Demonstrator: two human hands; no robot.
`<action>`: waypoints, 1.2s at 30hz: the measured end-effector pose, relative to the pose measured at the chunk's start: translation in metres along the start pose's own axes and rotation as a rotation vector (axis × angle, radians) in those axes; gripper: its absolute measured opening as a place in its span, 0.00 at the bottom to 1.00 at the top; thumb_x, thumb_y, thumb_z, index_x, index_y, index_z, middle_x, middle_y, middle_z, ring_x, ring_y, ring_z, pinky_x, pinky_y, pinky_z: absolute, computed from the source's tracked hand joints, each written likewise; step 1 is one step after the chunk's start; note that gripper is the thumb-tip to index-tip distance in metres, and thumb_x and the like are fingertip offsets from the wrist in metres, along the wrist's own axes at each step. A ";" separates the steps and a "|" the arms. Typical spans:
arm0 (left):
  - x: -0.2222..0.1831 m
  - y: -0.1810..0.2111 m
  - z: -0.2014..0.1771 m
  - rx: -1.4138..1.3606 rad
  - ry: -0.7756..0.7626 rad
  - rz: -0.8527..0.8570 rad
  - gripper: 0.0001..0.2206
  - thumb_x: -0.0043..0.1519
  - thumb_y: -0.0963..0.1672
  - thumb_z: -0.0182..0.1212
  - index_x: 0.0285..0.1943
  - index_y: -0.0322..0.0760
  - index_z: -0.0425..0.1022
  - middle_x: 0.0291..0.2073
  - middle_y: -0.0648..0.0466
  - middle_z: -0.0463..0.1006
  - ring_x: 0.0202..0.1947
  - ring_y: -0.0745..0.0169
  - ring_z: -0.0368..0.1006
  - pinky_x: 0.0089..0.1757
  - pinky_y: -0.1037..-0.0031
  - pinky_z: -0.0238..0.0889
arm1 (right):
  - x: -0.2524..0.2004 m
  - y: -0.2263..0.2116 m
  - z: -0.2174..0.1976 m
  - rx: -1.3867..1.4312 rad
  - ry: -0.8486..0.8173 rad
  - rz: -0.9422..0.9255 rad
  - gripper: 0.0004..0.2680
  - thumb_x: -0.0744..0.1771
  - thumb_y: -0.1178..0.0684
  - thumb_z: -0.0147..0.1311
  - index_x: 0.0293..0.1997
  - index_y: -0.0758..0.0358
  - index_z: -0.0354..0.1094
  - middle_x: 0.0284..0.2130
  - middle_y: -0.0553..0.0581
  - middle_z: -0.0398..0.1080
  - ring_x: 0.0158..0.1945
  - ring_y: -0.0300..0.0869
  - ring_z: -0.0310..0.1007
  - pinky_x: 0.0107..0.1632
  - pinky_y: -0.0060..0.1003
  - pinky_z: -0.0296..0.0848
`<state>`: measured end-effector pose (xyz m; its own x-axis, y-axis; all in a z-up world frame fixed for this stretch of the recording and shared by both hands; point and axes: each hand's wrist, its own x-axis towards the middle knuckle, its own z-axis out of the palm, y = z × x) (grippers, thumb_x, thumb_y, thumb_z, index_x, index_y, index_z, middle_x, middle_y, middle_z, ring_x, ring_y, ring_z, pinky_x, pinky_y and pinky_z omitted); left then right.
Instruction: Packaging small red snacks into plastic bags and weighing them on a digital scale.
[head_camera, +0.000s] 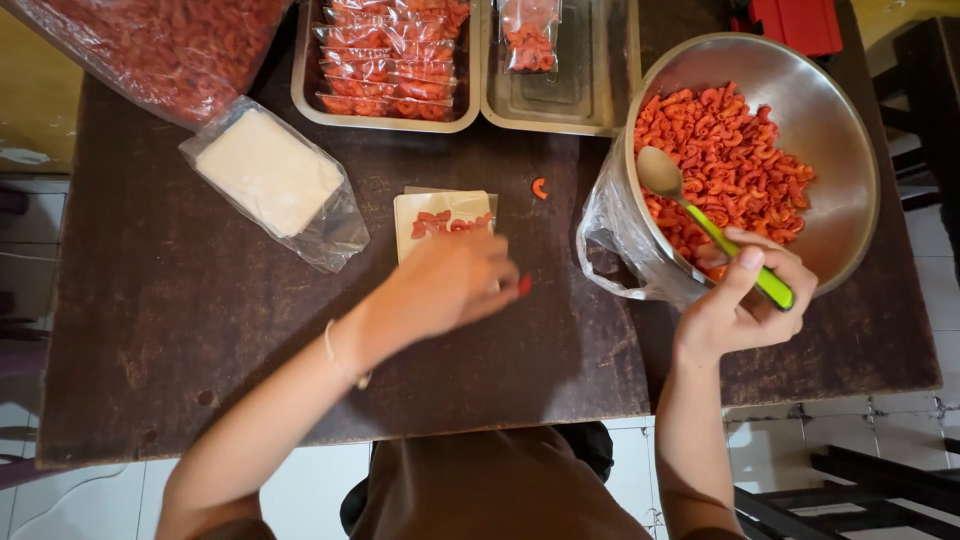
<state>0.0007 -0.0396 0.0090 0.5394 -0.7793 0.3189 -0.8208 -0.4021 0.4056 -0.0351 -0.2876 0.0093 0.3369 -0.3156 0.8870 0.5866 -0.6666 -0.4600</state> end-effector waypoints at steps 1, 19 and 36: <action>0.010 -0.008 0.006 0.004 0.000 0.000 0.06 0.58 0.44 0.57 0.29 0.37 0.74 0.21 0.58 0.65 0.19 0.68 0.63 0.16 0.81 0.57 | -0.002 0.002 -0.002 0.003 0.002 -0.001 0.09 0.68 0.55 0.45 0.36 0.73 0.54 0.27 0.73 0.64 0.29 0.54 0.69 0.27 0.41 0.74; 0.100 -0.089 0.090 0.518 -0.042 -0.236 0.08 0.47 0.45 0.64 0.18 0.42 0.71 0.16 0.58 0.66 0.23 0.62 0.64 0.22 0.75 0.59 | -0.004 0.020 -0.017 0.140 0.005 -0.033 0.08 0.66 0.62 0.48 0.27 0.76 0.56 0.22 0.73 0.66 0.20 0.51 0.67 0.21 0.37 0.68; 0.126 -0.035 0.002 0.039 0.192 -0.197 0.06 0.51 0.43 0.62 0.26 0.35 0.74 0.26 0.48 0.72 0.29 0.43 0.71 0.28 0.59 0.66 | 0.005 0.017 -0.018 0.069 0.109 0.052 0.07 0.67 0.61 0.44 0.30 0.75 0.54 0.25 0.75 0.64 0.17 0.49 0.67 0.21 0.35 0.67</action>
<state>0.0971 -0.1242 0.0329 0.7116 -0.5808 0.3954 -0.7016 -0.5579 0.4433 -0.0372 -0.3126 0.0066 0.2879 -0.4227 0.8593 0.6208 -0.6009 -0.5035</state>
